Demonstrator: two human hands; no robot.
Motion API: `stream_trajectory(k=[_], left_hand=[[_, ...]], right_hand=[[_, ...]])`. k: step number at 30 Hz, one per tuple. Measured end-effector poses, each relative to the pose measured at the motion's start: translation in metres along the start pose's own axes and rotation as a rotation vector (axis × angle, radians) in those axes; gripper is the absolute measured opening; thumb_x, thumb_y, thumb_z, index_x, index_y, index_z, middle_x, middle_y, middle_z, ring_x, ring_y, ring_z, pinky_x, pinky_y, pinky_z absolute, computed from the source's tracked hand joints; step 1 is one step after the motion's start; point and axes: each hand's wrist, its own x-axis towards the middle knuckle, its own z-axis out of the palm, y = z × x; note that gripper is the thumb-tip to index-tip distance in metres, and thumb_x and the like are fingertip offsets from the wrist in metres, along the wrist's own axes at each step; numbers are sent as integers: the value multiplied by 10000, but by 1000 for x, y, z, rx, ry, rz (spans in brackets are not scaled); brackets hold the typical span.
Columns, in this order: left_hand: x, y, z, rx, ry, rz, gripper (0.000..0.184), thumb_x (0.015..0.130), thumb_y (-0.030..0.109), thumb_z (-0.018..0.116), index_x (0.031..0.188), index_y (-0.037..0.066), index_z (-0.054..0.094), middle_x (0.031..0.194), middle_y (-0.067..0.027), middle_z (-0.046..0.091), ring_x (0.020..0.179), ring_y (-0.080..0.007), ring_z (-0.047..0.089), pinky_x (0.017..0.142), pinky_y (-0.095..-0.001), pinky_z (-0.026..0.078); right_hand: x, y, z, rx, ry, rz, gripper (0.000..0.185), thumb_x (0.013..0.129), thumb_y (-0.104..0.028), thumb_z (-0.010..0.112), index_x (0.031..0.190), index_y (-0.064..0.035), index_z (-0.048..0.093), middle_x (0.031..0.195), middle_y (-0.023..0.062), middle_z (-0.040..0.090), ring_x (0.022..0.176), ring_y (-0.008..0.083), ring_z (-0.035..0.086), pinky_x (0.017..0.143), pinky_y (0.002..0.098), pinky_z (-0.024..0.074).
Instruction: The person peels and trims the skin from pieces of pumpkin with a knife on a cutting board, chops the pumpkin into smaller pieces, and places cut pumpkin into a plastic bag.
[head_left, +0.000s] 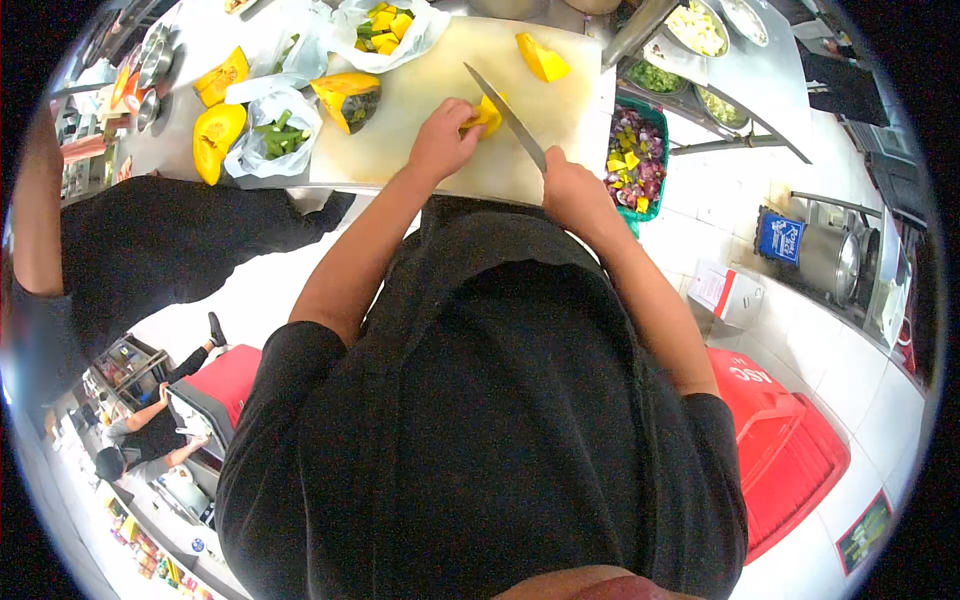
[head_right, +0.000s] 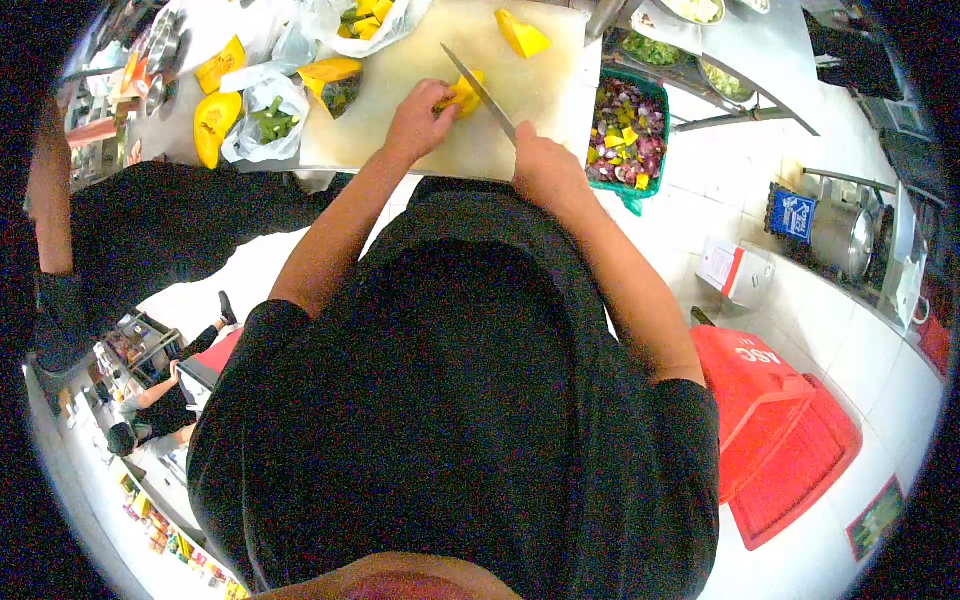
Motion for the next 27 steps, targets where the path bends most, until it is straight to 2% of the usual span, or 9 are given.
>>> stream_trajectory(k=[6,9,16,24,26,27], left_hand=[[-1,4,-6,-45,-24,-12,246,883,180,718,1058,10,682,1143,-167,662,1070,-352,654,927,-408,540],[-1,1,-1,-35,-20,-43,252,888,192,718,1064,14,690,1147,-164,661,1066,-351,654,931,-407,542],[-1,-5,-1,-70,-24,-13,259,888,199,723,1083,31,692,1176,-157,663,1079,-345,653,936,-406,544],[-2,-12,4,-82,1,-14,261,885,212,737,1064,27,691,1197,-153,662,1096,-348,652,948,-404,542],[-3,-13,7,-109,-10,-57,256,859,199,755,1041,28,698,1156,-140,661,1065,-335,650,920,-399,543],[-1,-13,8,-118,-8,-74,254,846,193,764,1029,28,702,1136,-133,660,1049,-329,649,905,-396,543]], right_hand=[[-9,0,2,-54,-7,-2,150,933,-46,494,1059,23,450,842,317,669,824,510,669,746,602,513],[-6,1,-4,-72,-36,14,207,892,-48,533,1082,6,472,901,303,693,879,483,698,769,591,544],[-13,-19,-27,-77,-113,93,200,888,-32,539,1067,6,459,886,314,688,874,486,698,758,588,545],[4,-11,-2,-32,-139,125,191,914,-34,506,1089,3,439,895,323,685,878,505,692,762,603,540],[20,-1,28,-19,-111,114,193,925,-46,495,1103,4,440,911,325,684,886,504,691,776,604,539],[28,10,52,-6,-34,14,219,933,-69,498,1131,7,444,932,320,688,897,500,691,797,604,537]])
